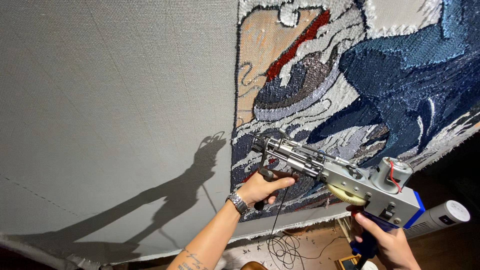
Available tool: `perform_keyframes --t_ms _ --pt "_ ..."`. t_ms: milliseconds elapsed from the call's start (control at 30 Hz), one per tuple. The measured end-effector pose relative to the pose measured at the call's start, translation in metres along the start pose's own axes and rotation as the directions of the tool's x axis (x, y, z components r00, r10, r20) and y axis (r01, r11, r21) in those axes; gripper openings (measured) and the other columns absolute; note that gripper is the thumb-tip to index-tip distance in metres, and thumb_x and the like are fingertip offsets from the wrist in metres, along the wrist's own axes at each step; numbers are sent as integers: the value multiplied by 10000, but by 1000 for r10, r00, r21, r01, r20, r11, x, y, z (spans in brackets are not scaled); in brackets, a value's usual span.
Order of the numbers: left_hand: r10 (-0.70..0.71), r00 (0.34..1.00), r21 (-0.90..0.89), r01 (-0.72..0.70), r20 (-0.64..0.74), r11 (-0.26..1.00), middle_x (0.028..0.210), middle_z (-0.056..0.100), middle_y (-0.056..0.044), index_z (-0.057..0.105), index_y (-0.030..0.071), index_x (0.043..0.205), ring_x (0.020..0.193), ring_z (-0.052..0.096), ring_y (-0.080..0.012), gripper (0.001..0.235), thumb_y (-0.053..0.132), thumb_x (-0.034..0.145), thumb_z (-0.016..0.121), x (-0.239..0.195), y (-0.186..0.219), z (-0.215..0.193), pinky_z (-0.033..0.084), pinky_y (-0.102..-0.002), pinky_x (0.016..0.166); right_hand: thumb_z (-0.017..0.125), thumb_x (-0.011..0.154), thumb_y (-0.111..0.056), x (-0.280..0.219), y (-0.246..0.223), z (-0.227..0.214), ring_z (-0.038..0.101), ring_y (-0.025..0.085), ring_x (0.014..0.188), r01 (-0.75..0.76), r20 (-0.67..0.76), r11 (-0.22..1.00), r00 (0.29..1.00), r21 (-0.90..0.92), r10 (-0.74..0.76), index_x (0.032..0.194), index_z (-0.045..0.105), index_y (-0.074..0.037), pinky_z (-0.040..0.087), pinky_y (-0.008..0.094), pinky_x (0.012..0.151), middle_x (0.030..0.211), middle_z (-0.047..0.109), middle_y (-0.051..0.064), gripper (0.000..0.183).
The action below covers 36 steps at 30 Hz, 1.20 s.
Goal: The person prepares a roll of dark gray yarn, threads it into the tufting gun, and uses the tool to tuft the gray yarn into a rug design on a vertical frame.
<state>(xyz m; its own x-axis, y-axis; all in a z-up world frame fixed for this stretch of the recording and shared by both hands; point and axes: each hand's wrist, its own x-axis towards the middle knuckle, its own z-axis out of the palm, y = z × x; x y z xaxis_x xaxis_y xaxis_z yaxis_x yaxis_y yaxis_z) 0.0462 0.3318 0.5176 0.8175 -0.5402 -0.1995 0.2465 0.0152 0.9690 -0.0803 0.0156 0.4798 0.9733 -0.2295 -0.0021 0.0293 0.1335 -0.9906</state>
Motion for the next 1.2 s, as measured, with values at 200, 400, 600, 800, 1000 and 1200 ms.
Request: perform_keyframes --t_ms 200,400,600,800,1000,1200 --pt "34 999 161 -27 -40 987 859 766 -10 788 108 1187 535 696 -107 423 414 900 730 -13 18 11 326 -163 350 669 933 -43 4 -12 4 369 229 515 -32 -45 993 998 116 37 976 565 51 299 386 459 679 440 130 147" --pt "104 991 198 -85 -87 976 1030 785 14 788 155 1177 586 728 -134 407 420 874 730 -29 32 21 297 -168 411 579 1022 -163 11 -14 -10 332 193 493 -238 62 946 971 218 230 1137 630 114 239 352 492 628 341 99 304" --pt "169 981 173 -151 -96 973 1317 749 35 774 189 1193 606 738 -132 356 372 893 718 -25 17 18 298 -161 422 614 1006 -181 21 1 -29 357 185 467 -174 122 969 980 174 154 1080 638 78 249 340 470 606 373 97 271" --pt "46 992 220 -18 -121 975 924 758 58 770 281 1239 649 745 -93 386 424 882 734 -33 29 7 268 -143 444 650 943 -81 -8 -2 0 366 241 422 -31 -1 994 1000 106 31 993 618 85 289 372 416 575 366 139 177" --pt "87 996 136 -86 0 987 1273 688 69 735 186 1102 681 766 -162 247 328 900 744 -28 25 -12 445 -109 695 605 962 -68 -36 -19 42 426 276 400 150 75 989 986 -2 -150 1045 647 149 342 359 385 537 446 179 237" --pt "117 978 73 -131 172 989 1096 805 -120 773 127 1201 794 786 -153 243 211 1046 605 -1 -13 -36 325 -159 347 614 957 -5 -62 -27 80 409 255 481 167 -36 986 985 9 -167 914 533 106 356 373 428 617 456 163 144"
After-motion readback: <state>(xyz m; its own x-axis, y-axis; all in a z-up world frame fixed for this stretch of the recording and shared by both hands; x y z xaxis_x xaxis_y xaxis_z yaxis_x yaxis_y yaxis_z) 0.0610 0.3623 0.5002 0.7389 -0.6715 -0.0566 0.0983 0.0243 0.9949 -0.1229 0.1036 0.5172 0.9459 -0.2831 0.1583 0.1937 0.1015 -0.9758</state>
